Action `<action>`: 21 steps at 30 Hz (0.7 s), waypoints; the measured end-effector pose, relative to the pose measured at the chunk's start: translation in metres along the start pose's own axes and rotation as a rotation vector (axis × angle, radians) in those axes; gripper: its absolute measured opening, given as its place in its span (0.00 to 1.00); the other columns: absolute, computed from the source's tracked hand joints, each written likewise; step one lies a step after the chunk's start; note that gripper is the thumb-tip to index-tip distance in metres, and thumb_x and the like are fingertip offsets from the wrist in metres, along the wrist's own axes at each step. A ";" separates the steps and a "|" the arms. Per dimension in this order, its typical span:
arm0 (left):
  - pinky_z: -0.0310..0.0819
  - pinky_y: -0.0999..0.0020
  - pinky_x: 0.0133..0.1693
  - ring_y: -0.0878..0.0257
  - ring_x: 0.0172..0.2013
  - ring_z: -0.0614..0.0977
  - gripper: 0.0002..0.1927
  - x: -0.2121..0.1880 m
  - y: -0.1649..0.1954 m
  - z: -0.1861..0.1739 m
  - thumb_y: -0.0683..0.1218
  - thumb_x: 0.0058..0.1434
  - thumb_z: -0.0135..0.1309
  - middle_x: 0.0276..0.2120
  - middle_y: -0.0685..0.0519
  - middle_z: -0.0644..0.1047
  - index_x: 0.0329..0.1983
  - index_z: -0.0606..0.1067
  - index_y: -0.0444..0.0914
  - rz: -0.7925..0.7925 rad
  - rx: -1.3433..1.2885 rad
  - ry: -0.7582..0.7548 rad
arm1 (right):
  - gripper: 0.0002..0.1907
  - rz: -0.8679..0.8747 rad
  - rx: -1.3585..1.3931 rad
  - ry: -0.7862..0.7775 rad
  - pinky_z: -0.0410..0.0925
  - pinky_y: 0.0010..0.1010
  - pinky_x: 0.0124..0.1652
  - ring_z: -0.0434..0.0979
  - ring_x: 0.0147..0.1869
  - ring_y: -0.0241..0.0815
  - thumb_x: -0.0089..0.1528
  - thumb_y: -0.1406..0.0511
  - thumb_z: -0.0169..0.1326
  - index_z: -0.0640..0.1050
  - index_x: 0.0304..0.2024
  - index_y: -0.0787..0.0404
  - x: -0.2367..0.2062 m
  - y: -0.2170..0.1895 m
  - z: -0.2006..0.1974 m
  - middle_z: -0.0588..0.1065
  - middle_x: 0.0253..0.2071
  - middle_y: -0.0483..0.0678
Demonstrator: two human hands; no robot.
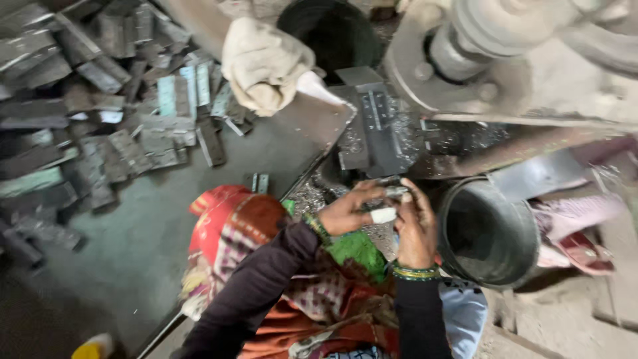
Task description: The person sits on the floor and operates a grinding machine, placing small metal pieces into the machine and using a lever to process them. The person handles the metal pieces by hand and uses a red cloth to wipe the machine surface.
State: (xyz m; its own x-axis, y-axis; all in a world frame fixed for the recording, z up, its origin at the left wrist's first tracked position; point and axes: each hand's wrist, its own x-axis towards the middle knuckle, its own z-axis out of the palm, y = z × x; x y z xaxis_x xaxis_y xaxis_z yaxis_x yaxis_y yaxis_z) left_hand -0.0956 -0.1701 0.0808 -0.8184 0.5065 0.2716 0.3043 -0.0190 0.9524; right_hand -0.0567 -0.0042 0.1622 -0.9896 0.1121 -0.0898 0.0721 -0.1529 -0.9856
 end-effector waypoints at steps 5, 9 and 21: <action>0.83 0.57 0.48 0.54 0.47 0.87 0.27 -0.015 0.001 -0.073 0.51 0.60 0.59 0.52 0.45 0.83 0.63 0.74 0.41 -0.296 0.239 0.141 | 0.25 -0.117 -0.304 -0.058 0.73 0.28 0.50 0.78 0.56 0.40 0.70 0.56 0.51 0.69 0.67 0.59 -0.009 0.011 -0.039 0.77 0.57 0.50; 0.80 0.53 0.45 0.52 0.48 0.84 0.26 -0.043 0.001 -0.139 0.67 0.53 0.61 0.48 0.52 0.82 0.51 0.80 0.52 -0.943 1.075 0.264 | 0.17 -0.313 -0.862 0.066 0.71 0.39 0.56 0.77 0.59 0.47 0.71 0.57 0.54 0.78 0.58 0.58 -0.022 0.037 -0.096 0.78 0.56 0.50; 0.78 0.36 0.43 0.41 0.54 0.79 0.15 -0.026 -0.039 -0.111 0.49 0.69 0.51 0.54 0.48 0.80 0.56 0.79 0.42 -1.344 1.332 0.369 | 0.12 -0.694 -1.118 0.171 0.61 0.47 0.64 0.71 0.64 0.53 0.64 0.67 0.53 0.80 0.49 0.56 -0.056 0.129 -0.169 0.76 0.52 0.50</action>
State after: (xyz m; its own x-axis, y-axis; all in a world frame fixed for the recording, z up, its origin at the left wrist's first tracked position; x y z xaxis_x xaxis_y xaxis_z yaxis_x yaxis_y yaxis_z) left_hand -0.1404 -0.2777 0.0522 -0.7903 -0.5562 -0.2571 -0.5436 0.8300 -0.1247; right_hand 0.0290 0.1354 0.0163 -0.8405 -0.0276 0.5410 -0.2941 0.8619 -0.4130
